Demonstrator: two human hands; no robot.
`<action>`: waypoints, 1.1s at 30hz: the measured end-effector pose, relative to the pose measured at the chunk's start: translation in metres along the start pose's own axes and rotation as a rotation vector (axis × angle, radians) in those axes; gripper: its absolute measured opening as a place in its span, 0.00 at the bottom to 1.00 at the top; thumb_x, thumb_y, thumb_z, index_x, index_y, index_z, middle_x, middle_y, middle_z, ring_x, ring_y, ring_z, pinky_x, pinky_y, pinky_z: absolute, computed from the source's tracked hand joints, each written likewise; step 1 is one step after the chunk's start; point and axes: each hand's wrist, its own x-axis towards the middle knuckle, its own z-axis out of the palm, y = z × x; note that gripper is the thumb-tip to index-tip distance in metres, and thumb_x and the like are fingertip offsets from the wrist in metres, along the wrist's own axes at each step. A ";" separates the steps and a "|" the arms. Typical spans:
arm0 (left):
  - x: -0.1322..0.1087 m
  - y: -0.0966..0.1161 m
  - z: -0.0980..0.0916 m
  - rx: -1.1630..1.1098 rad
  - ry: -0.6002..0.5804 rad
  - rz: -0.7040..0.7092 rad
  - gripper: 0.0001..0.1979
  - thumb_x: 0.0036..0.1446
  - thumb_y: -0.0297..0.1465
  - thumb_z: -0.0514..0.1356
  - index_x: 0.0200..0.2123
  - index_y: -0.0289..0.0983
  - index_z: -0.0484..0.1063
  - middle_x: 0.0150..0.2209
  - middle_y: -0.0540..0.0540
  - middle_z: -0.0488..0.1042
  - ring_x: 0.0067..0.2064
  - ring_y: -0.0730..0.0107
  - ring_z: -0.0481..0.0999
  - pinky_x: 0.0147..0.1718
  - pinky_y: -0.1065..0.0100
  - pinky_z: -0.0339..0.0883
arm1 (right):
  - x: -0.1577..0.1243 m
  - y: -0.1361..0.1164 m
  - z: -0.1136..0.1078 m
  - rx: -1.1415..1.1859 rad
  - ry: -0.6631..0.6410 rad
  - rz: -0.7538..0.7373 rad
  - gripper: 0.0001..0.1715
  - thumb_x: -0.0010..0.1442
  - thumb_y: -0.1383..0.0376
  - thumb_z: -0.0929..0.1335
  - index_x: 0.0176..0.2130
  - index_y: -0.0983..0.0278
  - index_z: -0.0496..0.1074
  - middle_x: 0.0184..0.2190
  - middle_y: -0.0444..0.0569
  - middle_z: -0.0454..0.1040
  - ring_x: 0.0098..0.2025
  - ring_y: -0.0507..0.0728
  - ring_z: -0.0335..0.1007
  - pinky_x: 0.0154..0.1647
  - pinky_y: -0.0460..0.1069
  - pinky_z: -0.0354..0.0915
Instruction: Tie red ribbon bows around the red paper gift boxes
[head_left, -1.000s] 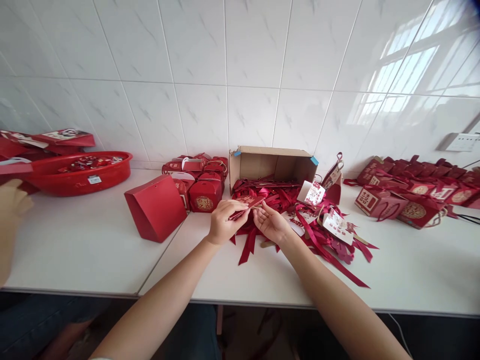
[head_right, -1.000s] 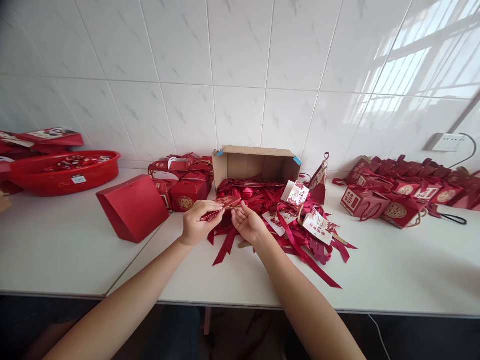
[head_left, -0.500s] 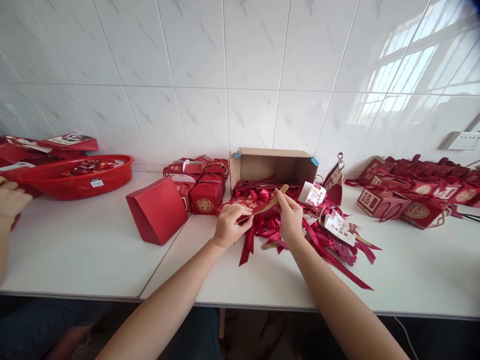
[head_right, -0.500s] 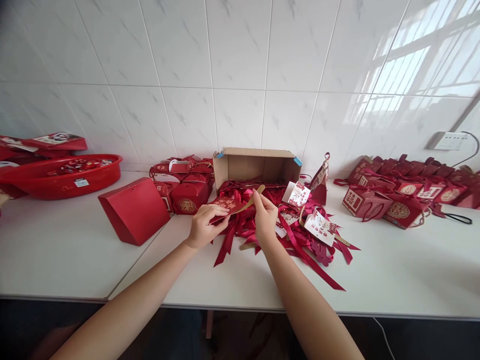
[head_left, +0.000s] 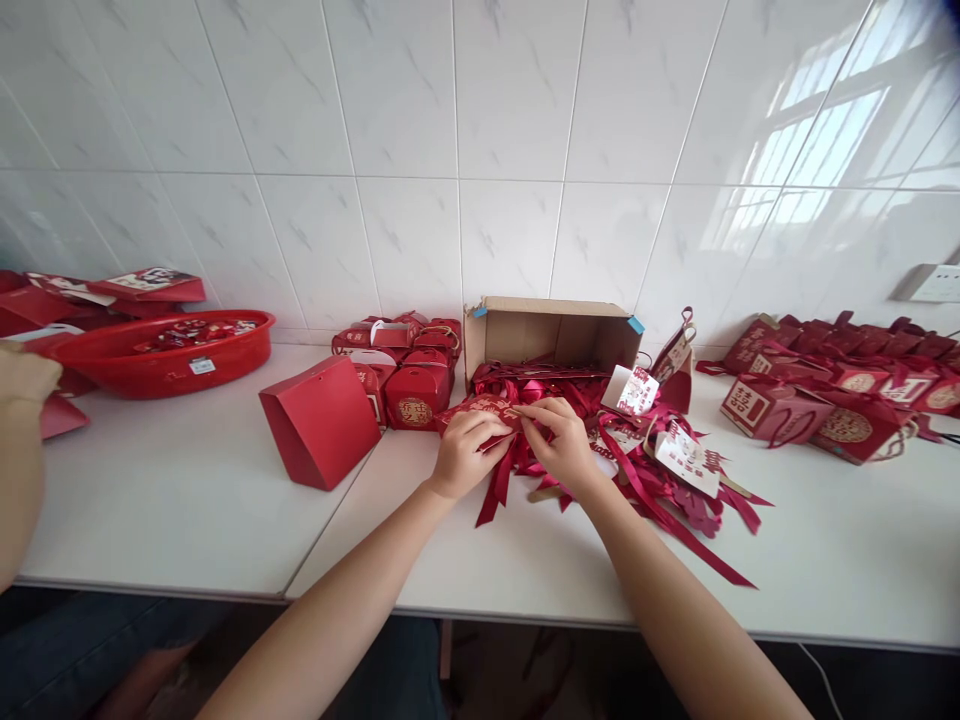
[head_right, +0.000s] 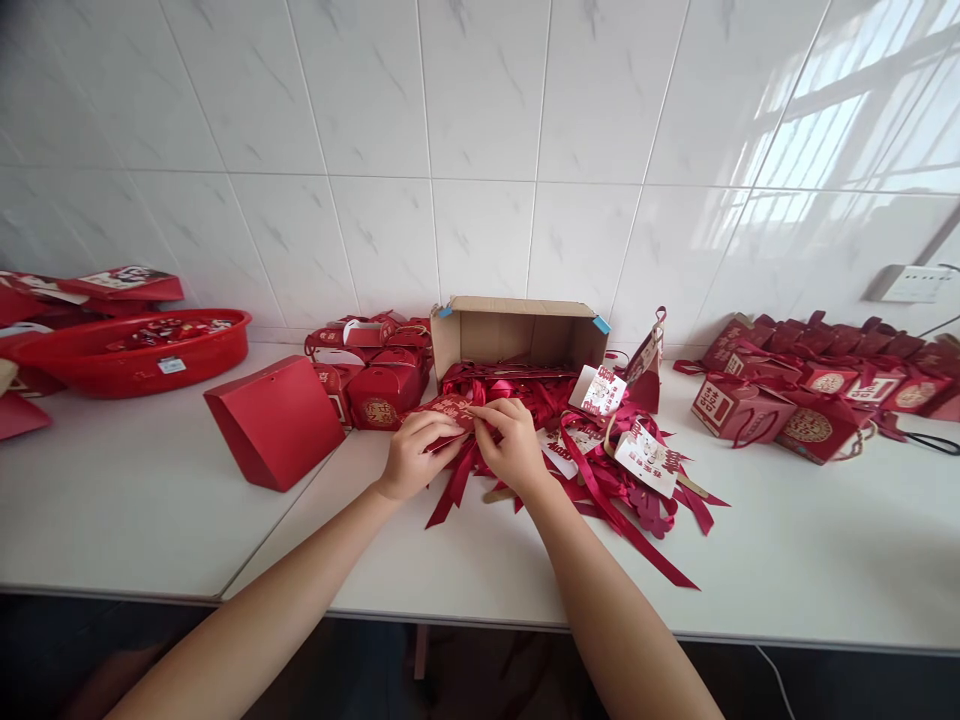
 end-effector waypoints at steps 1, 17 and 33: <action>0.000 0.000 0.000 -0.001 0.000 0.001 0.02 0.56 0.27 0.63 0.31 0.40 0.75 0.32 0.48 0.79 0.35 0.67 0.78 0.37 0.65 0.69 | 0.000 0.000 0.000 -0.024 -0.008 -0.015 0.13 0.60 0.67 0.64 0.41 0.58 0.77 0.35 0.50 0.75 0.40 0.60 0.68 0.45 0.57 0.65; -0.001 0.001 -0.001 -0.016 -0.020 -0.033 0.02 0.57 0.28 0.62 0.32 0.40 0.74 0.33 0.47 0.79 0.36 0.66 0.78 0.39 0.63 0.70 | -0.002 -0.002 -0.002 0.006 0.001 -0.040 0.13 0.56 0.71 0.63 0.35 0.60 0.76 0.34 0.49 0.73 0.40 0.58 0.68 0.45 0.55 0.66; 0.000 0.002 -0.001 -0.020 -0.036 -0.047 0.02 0.57 0.29 0.61 0.32 0.40 0.74 0.33 0.46 0.79 0.36 0.65 0.78 0.39 0.63 0.70 | -0.002 -0.001 -0.003 -0.043 -0.043 -0.085 0.15 0.56 0.72 0.63 0.37 0.59 0.76 0.35 0.49 0.73 0.41 0.59 0.66 0.45 0.56 0.65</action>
